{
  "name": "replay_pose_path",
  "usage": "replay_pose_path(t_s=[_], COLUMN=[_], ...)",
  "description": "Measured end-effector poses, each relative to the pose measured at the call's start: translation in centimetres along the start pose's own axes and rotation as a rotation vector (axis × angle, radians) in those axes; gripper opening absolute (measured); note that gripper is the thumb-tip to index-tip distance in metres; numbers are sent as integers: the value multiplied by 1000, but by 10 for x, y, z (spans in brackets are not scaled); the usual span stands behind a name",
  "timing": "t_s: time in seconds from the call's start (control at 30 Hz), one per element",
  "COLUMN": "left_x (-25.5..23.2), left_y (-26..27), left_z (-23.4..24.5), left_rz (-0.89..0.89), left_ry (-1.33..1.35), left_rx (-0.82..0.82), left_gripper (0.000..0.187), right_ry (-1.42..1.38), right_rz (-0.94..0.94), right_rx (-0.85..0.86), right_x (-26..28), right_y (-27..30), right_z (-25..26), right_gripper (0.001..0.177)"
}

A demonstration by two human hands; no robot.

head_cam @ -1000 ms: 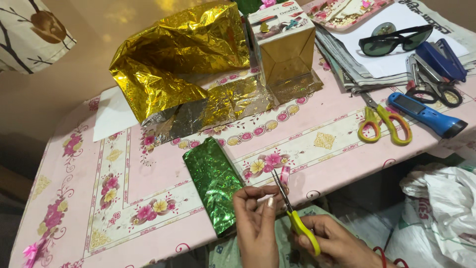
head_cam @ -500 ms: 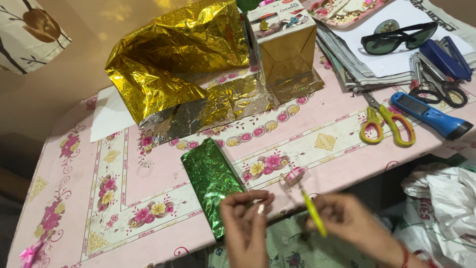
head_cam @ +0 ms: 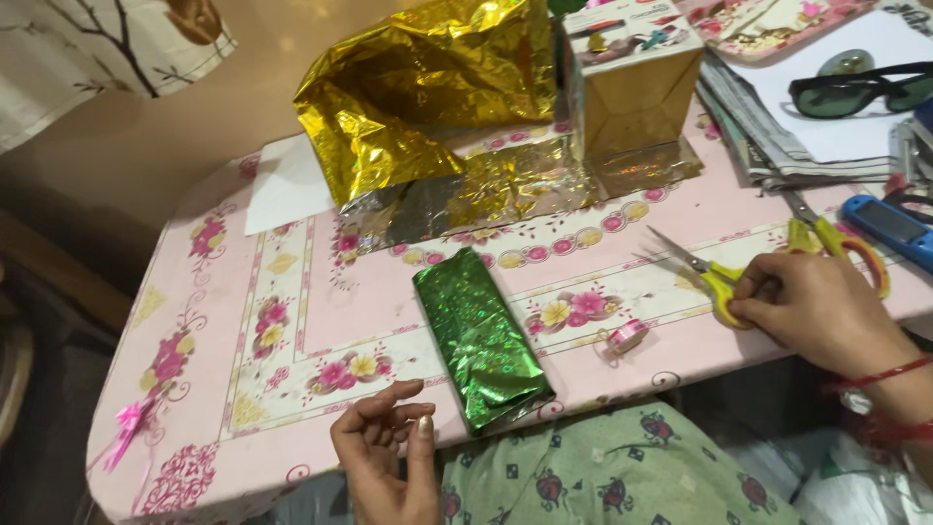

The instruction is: The person wraps a small rectangular item in green foil paper, folds the edges, and secures them with clear tape. They use scissors to cut tape and repeatedly adjust the foil to smooth the surface.

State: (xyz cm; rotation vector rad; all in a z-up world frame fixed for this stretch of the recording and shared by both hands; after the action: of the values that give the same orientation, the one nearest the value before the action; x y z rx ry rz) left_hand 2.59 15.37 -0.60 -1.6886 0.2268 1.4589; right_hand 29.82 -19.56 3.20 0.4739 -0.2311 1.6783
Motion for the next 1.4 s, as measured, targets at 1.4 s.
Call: replay_pose_path(t_s=[1.4], left_x=[-72], left_y=[0], left_z=[-30], left_rz=[221], left_ry=[203], left_rx=[-151], left_gripper=[31], right_ry=[-1017], right_rz=[283], right_rx=[348], right_x=[127], right_y=[119], right_z=[-21], right_gripper=[40])
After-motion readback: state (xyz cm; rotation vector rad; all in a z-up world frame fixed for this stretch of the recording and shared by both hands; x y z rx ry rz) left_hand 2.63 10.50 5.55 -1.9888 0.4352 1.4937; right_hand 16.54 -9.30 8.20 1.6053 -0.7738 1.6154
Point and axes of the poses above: each hand's wrist, its own y-axis away from the middle knuckle, its own z-axis out of the back of the hand, x = y × z, the point moved 5 cm from there along -y, towards the middle knuckle, and after that the axes turned 4 degrees about -z, right-handed, at the moved point
